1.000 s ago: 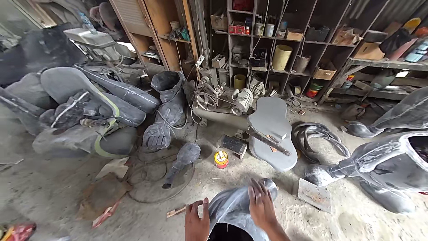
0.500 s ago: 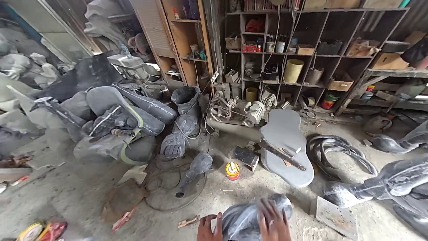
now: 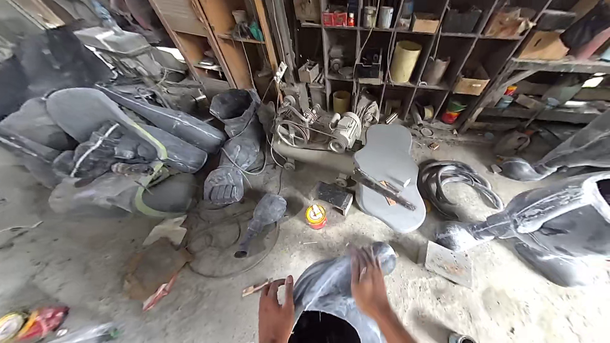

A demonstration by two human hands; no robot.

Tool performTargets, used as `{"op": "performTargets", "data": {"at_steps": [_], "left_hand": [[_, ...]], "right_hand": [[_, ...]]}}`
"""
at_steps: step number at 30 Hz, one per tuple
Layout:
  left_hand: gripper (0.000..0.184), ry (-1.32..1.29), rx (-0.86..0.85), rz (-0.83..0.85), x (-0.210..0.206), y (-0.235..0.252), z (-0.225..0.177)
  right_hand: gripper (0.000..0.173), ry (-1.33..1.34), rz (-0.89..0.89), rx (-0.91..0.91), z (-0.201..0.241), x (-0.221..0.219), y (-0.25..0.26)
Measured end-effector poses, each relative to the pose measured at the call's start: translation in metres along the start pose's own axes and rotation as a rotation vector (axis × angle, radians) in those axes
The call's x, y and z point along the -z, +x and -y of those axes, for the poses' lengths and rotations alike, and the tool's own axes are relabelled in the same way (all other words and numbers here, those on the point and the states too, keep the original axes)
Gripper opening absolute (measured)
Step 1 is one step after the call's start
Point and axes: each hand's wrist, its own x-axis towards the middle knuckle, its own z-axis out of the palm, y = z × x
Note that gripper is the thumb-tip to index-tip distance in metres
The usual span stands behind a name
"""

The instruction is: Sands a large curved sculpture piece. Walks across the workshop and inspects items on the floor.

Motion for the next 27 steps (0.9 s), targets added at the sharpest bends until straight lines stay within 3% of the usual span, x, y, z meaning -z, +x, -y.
{"op": "performTargets", "data": {"at_steps": [1, 3, 5, 8, 9, 11, 13, 15, 17, 18, 23, 25, 27], "left_hand": [[0.064, -0.001, 0.009, 0.009, 0.001, 0.003, 0.0], [0.067, 0.006, 0.023, 0.029, 0.002, 0.002, 0.0], [0.067, 0.0, 0.028, 0.04, 0.0, -0.004, -0.001], [0.064, -0.009, 0.015, 0.019, -0.001, -0.013, -0.003], [0.064, -0.011, 0.017, 0.016, -0.001, -0.015, -0.002], [0.065, -0.016, 0.008, 0.013, -0.003, -0.011, -0.002], [0.066, -0.007, -0.002, 0.015, -0.004, -0.011, 0.0], [0.067, 0.015, -0.014, 0.02, -0.003, -0.013, -0.001], [0.067, 0.018, -0.008, 0.014, -0.002, -0.012, -0.002], [0.066, 0.018, -0.002, 0.008, -0.002, -0.012, -0.002], [0.066, 0.012, 0.001, 0.012, -0.005, -0.009, 0.0], [0.068, 0.029, 0.016, 0.016, -0.006, -0.013, 0.0], [0.066, 0.042, 0.018, 0.013, -0.005, -0.015, 0.0]], "right_hand": [[0.048, -0.012, -0.141, 0.136, 0.004, -0.01, -0.026], [0.048, -0.02, -0.25, 0.276, 0.001, -0.019, -0.049], [0.048, -0.024, -0.163, 0.142, -0.011, -0.009, -0.025], [0.055, -0.039, 0.15, -0.21, -0.008, 0.017, 0.026], [0.054, -0.058, 0.111, -0.187, -0.004, 0.013, 0.014], [0.048, -0.049, -0.152, 0.049, 0.005, -0.004, -0.031], [0.047, -0.018, -0.22, 0.191, 0.003, -0.008, -0.052], [0.047, -0.002, -0.102, 0.099, -0.007, 0.0, -0.025], [0.052, 0.036, 0.161, -0.11, -0.01, 0.016, 0.024], [0.053, 0.048, 0.209, -0.162, -0.009, 0.017, 0.035], [0.046, 0.05, -0.203, 0.211, -0.014, -0.004, -0.037], [0.048, 0.074, -0.097, 0.107, -0.024, 0.002, -0.015], [0.054, 0.131, 0.156, -0.124, -0.025, 0.014, 0.028]]}}
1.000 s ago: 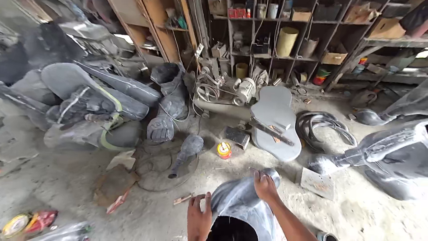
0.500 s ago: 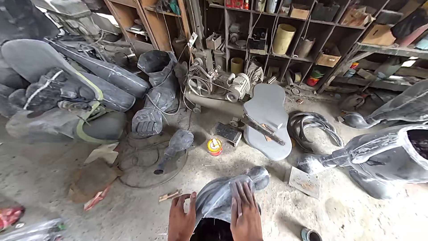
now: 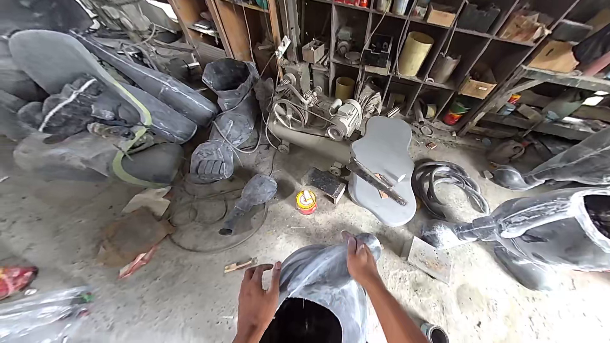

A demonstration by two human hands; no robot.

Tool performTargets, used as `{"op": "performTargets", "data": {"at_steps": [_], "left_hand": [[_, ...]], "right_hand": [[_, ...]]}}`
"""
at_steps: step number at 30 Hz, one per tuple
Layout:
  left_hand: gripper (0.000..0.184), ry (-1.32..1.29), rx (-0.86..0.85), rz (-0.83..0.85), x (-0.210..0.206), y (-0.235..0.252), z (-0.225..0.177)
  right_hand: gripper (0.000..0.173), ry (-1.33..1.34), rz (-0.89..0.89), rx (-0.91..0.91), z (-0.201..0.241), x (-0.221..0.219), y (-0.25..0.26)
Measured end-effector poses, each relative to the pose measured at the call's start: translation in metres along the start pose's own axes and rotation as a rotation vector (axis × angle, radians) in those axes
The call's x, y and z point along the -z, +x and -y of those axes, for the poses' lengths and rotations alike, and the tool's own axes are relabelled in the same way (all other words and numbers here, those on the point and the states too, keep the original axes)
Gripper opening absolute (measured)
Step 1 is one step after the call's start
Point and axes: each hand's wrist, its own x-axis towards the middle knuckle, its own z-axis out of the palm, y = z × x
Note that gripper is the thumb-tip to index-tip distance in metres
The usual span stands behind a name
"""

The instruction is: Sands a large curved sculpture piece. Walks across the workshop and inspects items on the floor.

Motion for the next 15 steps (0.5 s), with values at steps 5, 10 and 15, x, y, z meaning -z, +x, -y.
{"op": "performTargets", "data": {"at_steps": [5, 10, 15], "left_hand": [[0.068, -0.023, -0.003, -0.002, 0.001, 0.005, -0.002], [0.07, 0.006, 0.02, 0.006, 0.003, 0.005, -0.003], [0.071, 0.005, -0.009, 0.001, 0.0, 0.01, -0.002]], "right_hand": [[0.048, -0.097, -0.297, 0.275, -0.003, -0.02, -0.056], [0.053, 0.099, 0.037, -0.015, -0.007, 0.007, 0.003], [0.048, 0.003, -0.286, 0.353, -0.024, -0.014, -0.049]]}}
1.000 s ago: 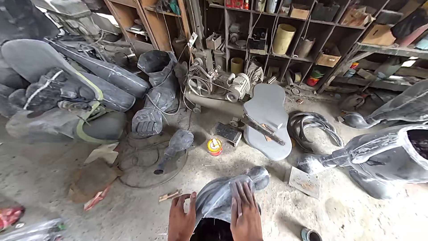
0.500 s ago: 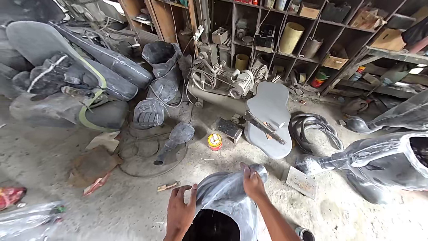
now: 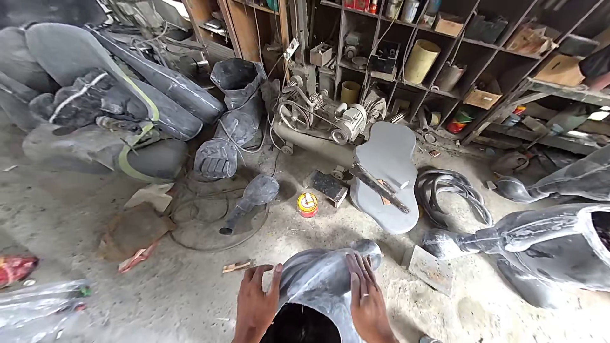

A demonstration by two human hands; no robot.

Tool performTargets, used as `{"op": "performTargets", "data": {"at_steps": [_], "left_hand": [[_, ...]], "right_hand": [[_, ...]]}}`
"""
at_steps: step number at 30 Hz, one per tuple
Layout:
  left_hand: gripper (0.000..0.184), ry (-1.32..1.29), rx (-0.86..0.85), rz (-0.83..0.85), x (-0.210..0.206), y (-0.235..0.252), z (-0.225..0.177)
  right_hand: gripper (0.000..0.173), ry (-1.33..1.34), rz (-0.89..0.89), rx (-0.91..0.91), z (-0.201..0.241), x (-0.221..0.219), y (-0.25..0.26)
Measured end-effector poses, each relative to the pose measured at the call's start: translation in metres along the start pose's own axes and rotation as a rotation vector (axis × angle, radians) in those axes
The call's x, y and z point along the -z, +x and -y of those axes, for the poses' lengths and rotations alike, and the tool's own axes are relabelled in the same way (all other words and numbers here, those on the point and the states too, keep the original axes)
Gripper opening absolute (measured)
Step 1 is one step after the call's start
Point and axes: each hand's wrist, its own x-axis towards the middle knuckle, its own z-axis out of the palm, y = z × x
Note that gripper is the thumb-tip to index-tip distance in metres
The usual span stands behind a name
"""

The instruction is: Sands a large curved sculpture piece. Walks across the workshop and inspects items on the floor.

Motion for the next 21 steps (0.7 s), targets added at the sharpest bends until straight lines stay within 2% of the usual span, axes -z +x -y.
{"op": "performTargets", "data": {"at_steps": [2, 4, 5, 6, 9, 10, 11, 12, 14, 15, 18, 19, 21], "left_hand": [[0.073, 0.02, 0.003, 0.001, 0.001, -0.001, 0.0], [0.073, 0.052, -0.006, -0.004, 0.003, -0.004, 0.001], [0.072, 0.063, -0.017, -0.01, 0.004, -0.004, 0.001], [0.071, 0.064, -0.039, -0.019, 0.003, -0.002, 0.001], [0.07, 0.065, -0.069, -0.047, 0.001, -0.003, 0.005], [0.07, 0.067, -0.064, -0.046, 0.001, -0.005, 0.005], [0.07, 0.071, -0.059, -0.045, 0.003, -0.007, 0.005], [0.07, 0.078, -0.056, -0.053, 0.004, -0.007, 0.004], [0.072, 0.091, -0.067, -0.069, 0.005, -0.011, 0.0], [0.072, 0.094, -0.096, -0.079, 0.006, -0.013, 0.0], [0.082, 0.032, -0.208, -0.065, 0.009, -0.018, -0.002], [0.088, -0.023, -0.222, -0.034, 0.01, -0.021, -0.007], [0.098, -0.115, -0.212, 0.053, 0.01, -0.026, -0.027]], "right_hand": [[0.049, 0.072, 0.069, -0.105, -0.014, -0.002, 0.018], [0.051, 0.22, 0.298, -0.337, -0.018, 0.003, 0.056], [0.051, 0.191, 0.343, -0.374, -0.014, 0.003, 0.061], [0.05, 0.073, 0.329, -0.331, -0.003, 0.005, 0.053], [0.048, -0.093, 0.075, 0.016, 0.027, -0.005, -0.005], [0.048, -0.127, 0.037, 0.047, 0.024, -0.007, -0.009], [0.047, -0.154, 0.058, -0.012, 0.017, -0.005, -0.001], [0.047, -0.159, 0.163, -0.154, 0.008, 0.003, 0.019], [0.049, 0.028, 0.442, -0.476, -0.025, 0.021, 0.071], [0.048, 0.165, 0.46, -0.537, -0.043, 0.026, 0.086], [0.043, 0.476, 0.227, -0.393, -0.089, 0.034, 0.084], [0.048, 0.554, 0.211, -0.392, -0.101, 0.039, 0.075], [0.059, 0.639, 0.295, -0.534, -0.115, 0.055, 0.058]]}}
